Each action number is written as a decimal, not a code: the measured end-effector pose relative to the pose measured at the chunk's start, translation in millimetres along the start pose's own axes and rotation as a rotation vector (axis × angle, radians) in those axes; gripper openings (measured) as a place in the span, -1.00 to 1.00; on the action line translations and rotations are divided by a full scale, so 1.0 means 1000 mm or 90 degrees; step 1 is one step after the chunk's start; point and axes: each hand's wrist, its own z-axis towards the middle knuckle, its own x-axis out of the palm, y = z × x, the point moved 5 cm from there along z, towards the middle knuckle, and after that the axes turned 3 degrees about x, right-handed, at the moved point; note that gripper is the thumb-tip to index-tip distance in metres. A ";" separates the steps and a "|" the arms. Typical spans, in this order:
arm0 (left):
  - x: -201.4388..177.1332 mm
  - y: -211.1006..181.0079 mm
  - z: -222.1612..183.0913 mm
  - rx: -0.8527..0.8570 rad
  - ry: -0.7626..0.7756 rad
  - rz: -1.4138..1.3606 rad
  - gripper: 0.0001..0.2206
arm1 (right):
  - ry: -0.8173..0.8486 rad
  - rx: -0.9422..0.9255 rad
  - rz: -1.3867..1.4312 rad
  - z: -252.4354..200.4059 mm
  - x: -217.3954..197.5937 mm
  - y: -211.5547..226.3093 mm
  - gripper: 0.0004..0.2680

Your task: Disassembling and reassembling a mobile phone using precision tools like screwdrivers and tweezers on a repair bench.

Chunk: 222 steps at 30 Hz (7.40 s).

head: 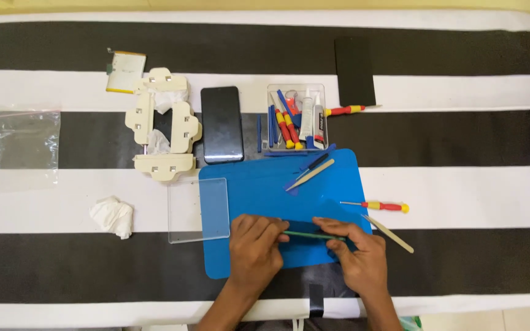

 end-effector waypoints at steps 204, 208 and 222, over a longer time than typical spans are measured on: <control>-0.031 0.038 0.006 -0.138 -0.044 -0.280 -0.88 | 0.080 0.407 -0.346 -0.024 -0.013 -0.055 -0.83; -0.035 0.039 0.010 -0.141 -0.023 -0.315 -0.89 | -0.001 0.476 -0.171 -0.015 -0.022 0.001 -0.88; -0.036 0.043 0.014 -0.081 -0.038 -0.390 -0.87 | -0.151 0.140 0.082 0.006 -0.008 0.052 -0.89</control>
